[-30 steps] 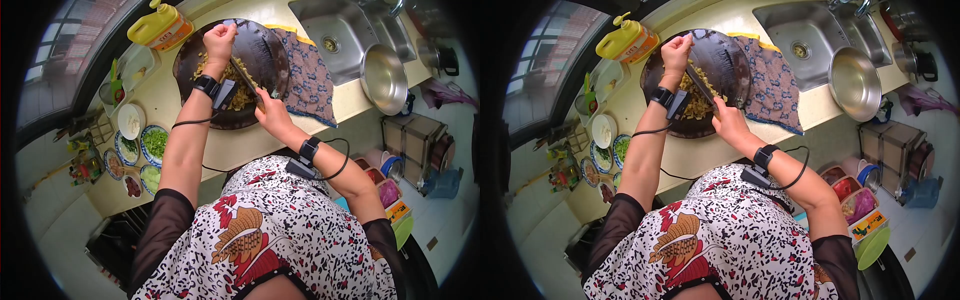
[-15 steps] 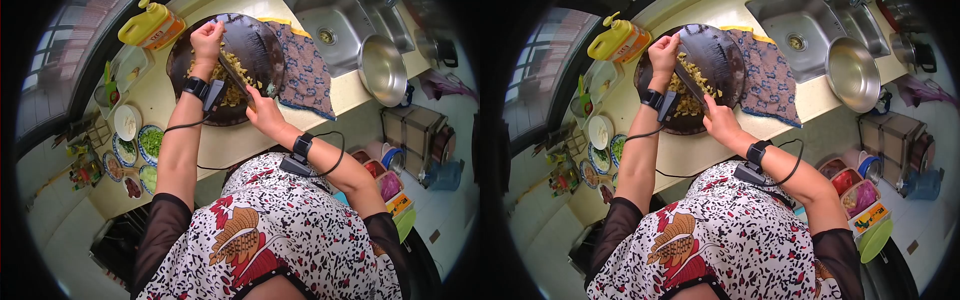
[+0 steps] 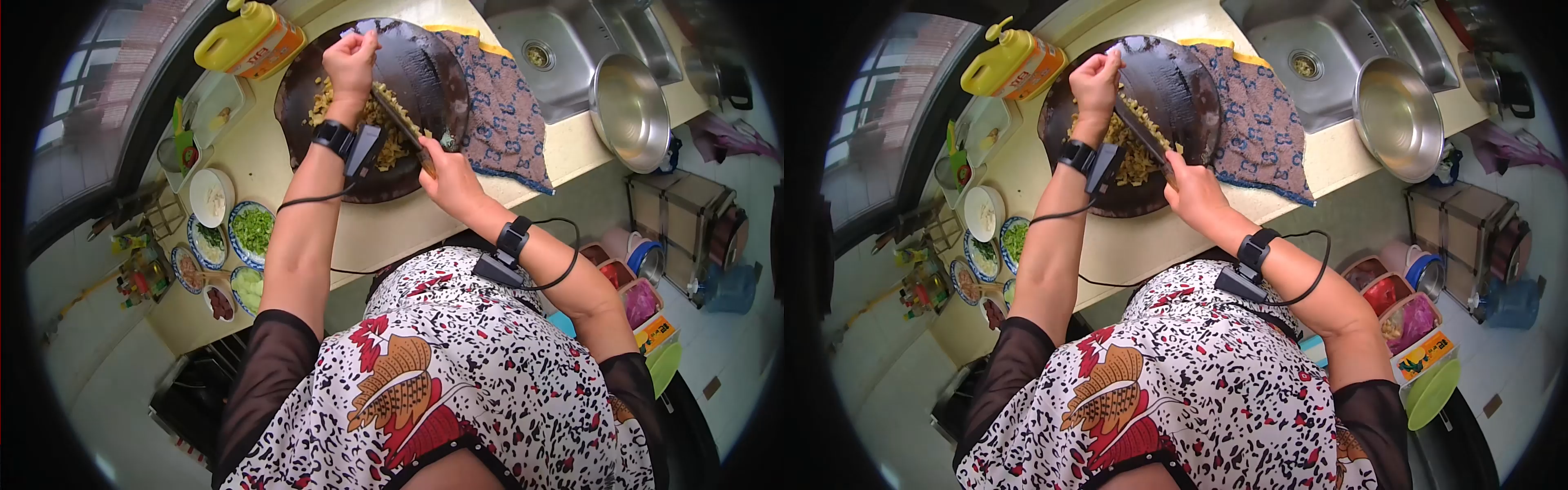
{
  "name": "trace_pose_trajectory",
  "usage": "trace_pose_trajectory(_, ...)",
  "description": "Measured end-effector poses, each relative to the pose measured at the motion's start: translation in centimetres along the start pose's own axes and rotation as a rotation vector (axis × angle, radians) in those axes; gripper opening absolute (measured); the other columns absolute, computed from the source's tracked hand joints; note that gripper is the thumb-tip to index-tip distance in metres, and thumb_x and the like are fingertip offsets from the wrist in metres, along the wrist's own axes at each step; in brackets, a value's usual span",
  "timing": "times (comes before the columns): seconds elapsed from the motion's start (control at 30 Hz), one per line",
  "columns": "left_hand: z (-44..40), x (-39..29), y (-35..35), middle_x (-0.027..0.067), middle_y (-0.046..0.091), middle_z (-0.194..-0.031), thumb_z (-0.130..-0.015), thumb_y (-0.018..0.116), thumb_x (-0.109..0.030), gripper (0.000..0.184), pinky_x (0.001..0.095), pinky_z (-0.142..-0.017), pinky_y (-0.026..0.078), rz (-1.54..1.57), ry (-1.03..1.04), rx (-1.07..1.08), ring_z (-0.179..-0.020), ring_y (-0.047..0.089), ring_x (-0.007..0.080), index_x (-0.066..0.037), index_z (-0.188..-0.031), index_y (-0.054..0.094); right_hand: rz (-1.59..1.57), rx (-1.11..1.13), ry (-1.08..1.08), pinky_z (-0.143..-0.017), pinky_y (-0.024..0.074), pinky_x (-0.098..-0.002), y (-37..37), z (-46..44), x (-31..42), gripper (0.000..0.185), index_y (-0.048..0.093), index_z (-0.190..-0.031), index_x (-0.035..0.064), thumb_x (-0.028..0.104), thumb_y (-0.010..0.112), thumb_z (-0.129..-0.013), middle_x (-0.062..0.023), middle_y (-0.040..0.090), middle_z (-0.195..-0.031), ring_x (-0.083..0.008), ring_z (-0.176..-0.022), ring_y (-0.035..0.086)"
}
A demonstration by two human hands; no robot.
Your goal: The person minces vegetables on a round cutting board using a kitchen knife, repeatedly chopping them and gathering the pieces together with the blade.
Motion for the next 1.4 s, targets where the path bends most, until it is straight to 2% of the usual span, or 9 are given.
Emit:
trace_pose_trajectory(0.13,0.5,-1.4,-0.1,-0.0044,0.052,-0.055,-0.088,0.067,-0.014,0.026,0.0196,-0.044,0.029,-0.011,0.053,-0.031,-0.047,0.042,0.0022,0.000,-0.067,0.064,-0.008,-0.011,0.008,-0.068,0.0497,-0.0484,-0.1,0.3,0.5,0.045,0.049,-0.120,-0.0024,0.007,0.061,-0.077,-0.0265,0.062,-0.074,-0.0433,-0.072,0.062)
trace_pose_trajectory(0.37,-0.8,1.9,0.4,-0.0060,0.049,-0.054,-0.089,0.067,-0.021,0.025,0.0188,-0.042,0.027,0.034,-0.111,0.030,-0.043,0.039,0.0023,-0.002,-0.073,0.065,0.090,0.022,0.060,-0.068,0.0498,-0.0463,-1.1,-0.7,1.4,0.047,0.050,-0.122,-0.0018,0.006,0.060,-0.076,-0.0272,0.062,-0.078,-0.0436,-0.075,0.062)
trace_pose_trajectory(0.53,0.3,-0.9,0.9,-0.0050,0.053,-0.054,-0.087,0.069,-0.019,0.029,0.0183,-0.045,0.031,-0.106,0.027,0.043,-0.047,0.043,0.0012,-0.001,-0.065,0.063,0.008,-0.058,0.039,-0.067,0.0501,-0.0493,0.4,0.9,-0.6,0.050,0.049,-0.122,-0.0005,0.008,0.064,-0.076,-0.0255,0.062,-0.074,-0.0432,-0.071,0.062)
trace_pose_trajectory(0.73,-2.3,0.2,-0.1,-0.0042,0.051,-0.054,-0.090,0.066,-0.018,0.028,0.0193,-0.043,0.028,-0.068,-0.182,0.194,-0.045,0.040,0.0027,-0.001,-0.068,0.064,-0.001,0.030,0.086,-0.067,0.0511,-0.0484,0.8,-1.5,3.5,0.050,0.044,-0.123,-0.0087,0.008,0.059,-0.079,-0.0260,0.062,-0.072,-0.0429,-0.070,0.063)
trace_pose_trajectory(0.83,-1.8,1.7,-0.8,-0.0059,0.045,-0.051,-0.092,0.064,-0.022,0.027,0.0201,-0.038,0.021,-0.013,-0.180,0.122,-0.039,0.033,0.0024,-0.003,-0.071,0.062,0.001,0.071,0.111,-0.068,0.0515,-0.0477,1.3,-1.2,3.3,0.050,0.043,-0.124,-0.0095,0.007,0.058,-0.080,-0.0260,0.062,-0.072,-0.0431,-0.071,0.063)
trace_pose_trajectory(1.03,-0.7,-1.6,0.1,-0.0058,0.047,-0.052,-0.091,0.065,-0.021,0.027,0.0189,-0.038,0.022,-0.023,-0.007,0.087,-0.040,0.036,0.0025,-0.004,-0.072,0.063,-0.097,0.030,0.017,-0.066,0.0506,-0.0485,1.4,0.4,1.3,0.054,0.040,-0.127,-0.0083,0.007,0.059,-0.079,-0.0255,0.062,-0.072,-0.0431,-0.071,0.063)
trace_pose_trajectory(1.27,-5.6,0.6,-0.2,-0.0057,0.046,-0.051,-0.091,0.065,-0.020,0.025,0.0197,-0.039,0.023,0.020,-0.187,0.202,-0.040,0.036,0.0029,-0.002,-0.073,0.063,-0.007,-0.038,0.076,-0.067,0.0512,-0.0508,0.5,-5.0,4.3,0.018,0.048,-0.090,-0.0091,0.001,0.055,-0.077,-0.0287,0.061,-0.069,-0.0454,-0.070,0.063)
trace_pose_trajectory(1.37,-5.4,1.8,-0.8,-0.0057,0.047,-0.052,-0.089,0.066,-0.018,0.026,0.0196,-0.041,0.024,0.001,-0.208,0.164,-0.043,0.037,0.0026,-0.001,-0.070,0.063,0.015,-0.038,0.072,-0.067,0.0513,-0.0508,0.6,-4.8,4.1,0.017,0.049,-0.090,-0.0090,0.001,0.055,-0.077,-0.0289,0.061,-0.070,-0.0454,-0.071,0.063)
trace_pose_trajectory(1.4,-5.6,1.9,-0.5,-0.0055,0.048,-0.052,-0.089,0.067,-0.017,0.026,0.0195,-0.041,0.025,-0.007,-0.164,0.159,-0.043,0.037,0.0027,-0.001,-0.069,0.064,-0.003,-0.042,0.050,-0.068,0.0510,-0.0501,1.0,-4.6,3.4,0.027,0.049,-0.101,-0.0105,0.003,0.056,-0.078,-0.0281,0.061,-0.071,-0.0449,-0.071,0.063)
Point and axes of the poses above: each hand's wrist, its own z-axis away from the middle knuckle, its own y-axis out of the palm, x = y × z, the point moved 8 cm from there along -z, towards the middle knuckle
